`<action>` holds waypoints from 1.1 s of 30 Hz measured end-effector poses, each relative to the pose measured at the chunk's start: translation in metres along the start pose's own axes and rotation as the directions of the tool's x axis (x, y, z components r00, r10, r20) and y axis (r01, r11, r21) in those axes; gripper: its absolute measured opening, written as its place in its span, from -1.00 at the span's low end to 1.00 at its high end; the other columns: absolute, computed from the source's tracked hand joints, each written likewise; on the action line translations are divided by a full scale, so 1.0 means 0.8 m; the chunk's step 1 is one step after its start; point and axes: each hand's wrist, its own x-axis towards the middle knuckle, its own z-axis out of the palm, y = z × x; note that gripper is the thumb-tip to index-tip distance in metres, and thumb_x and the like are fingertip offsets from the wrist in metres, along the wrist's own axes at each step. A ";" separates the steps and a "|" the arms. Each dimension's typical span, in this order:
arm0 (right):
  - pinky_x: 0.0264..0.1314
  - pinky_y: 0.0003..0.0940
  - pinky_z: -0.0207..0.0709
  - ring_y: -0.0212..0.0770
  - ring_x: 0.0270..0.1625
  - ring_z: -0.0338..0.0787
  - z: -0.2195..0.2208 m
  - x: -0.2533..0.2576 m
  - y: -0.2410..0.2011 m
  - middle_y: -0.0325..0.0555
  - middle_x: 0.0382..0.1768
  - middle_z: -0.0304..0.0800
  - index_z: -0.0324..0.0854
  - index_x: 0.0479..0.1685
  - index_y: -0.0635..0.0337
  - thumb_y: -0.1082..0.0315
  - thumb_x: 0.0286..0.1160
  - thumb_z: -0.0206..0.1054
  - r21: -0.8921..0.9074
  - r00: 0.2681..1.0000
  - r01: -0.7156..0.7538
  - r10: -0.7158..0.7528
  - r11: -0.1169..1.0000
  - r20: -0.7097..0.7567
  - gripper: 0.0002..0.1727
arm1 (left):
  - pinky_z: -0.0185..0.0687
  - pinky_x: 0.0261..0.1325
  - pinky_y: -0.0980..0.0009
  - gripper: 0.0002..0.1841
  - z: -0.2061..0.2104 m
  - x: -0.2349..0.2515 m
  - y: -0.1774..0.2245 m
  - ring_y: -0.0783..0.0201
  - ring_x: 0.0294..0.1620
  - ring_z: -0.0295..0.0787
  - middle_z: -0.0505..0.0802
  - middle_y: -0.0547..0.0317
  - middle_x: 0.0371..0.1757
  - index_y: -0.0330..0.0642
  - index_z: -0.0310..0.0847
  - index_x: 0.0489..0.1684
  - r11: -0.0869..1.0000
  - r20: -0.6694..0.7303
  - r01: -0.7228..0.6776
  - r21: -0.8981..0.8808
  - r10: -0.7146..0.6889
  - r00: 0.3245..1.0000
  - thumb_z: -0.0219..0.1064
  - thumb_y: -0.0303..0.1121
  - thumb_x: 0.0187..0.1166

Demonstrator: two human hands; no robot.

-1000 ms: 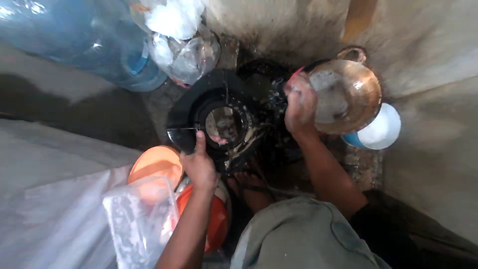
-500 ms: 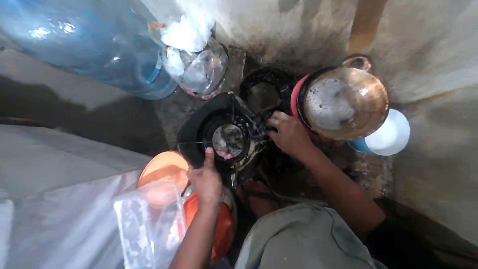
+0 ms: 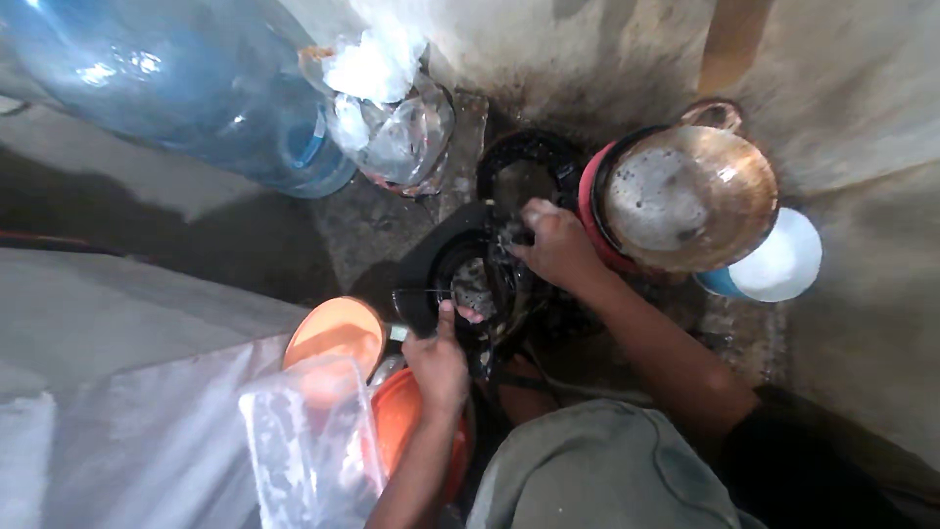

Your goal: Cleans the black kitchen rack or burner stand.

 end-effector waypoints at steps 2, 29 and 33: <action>0.36 0.03 0.65 0.03 0.20 0.82 0.007 0.008 -0.006 0.07 0.12 0.83 0.78 0.02 0.28 0.33 0.29 0.59 0.094 0.976 0.041 -0.020 0.995 -0.219 -0.66 | 0.92 -0.13 0.15 -0.81 0.005 -0.007 0.001 0.09 -0.34 0.92 0.90 -0.04 -0.35 -0.42 0.58 0.07 1.000 -0.004 -0.016 0.021 0.017 1.000 0.26 -0.43 0.74; 0.85 0.33 -0.06 0.14 0.95 -0.32 0.051 -0.012 0.012 -0.11 0.96 -0.35 0.74 0.39 -0.37 0.32 0.60 0.25 0.221 0.973 0.219 -0.196 0.950 -0.119 -0.54 | 0.92 -0.14 0.08 -0.80 -0.003 0.000 0.020 0.02 -0.34 0.93 0.91 -0.08 -0.33 -0.37 0.63 0.02 1.000 -0.008 -0.002 -0.021 0.002 1.000 0.28 -0.37 0.74; 0.86 0.24 -0.02 0.04 0.96 -0.29 0.048 -0.024 0.018 -0.27 0.96 -0.31 0.77 0.33 -0.44 0.31 0.55 0.31 0.135 0.993 0.078 -0.065 0.988 -0.095 -0.56 | 0.92 -0.16 0.06 -0.81 -0.006 0.004 0.017 0.00 -0.36 0.92 0.90 -0.09 -0.34 -0.39 0.61 0.01 0.998 -0.020 -0.024 -0.054 0.023 1.000 0.26 -0.39 0.75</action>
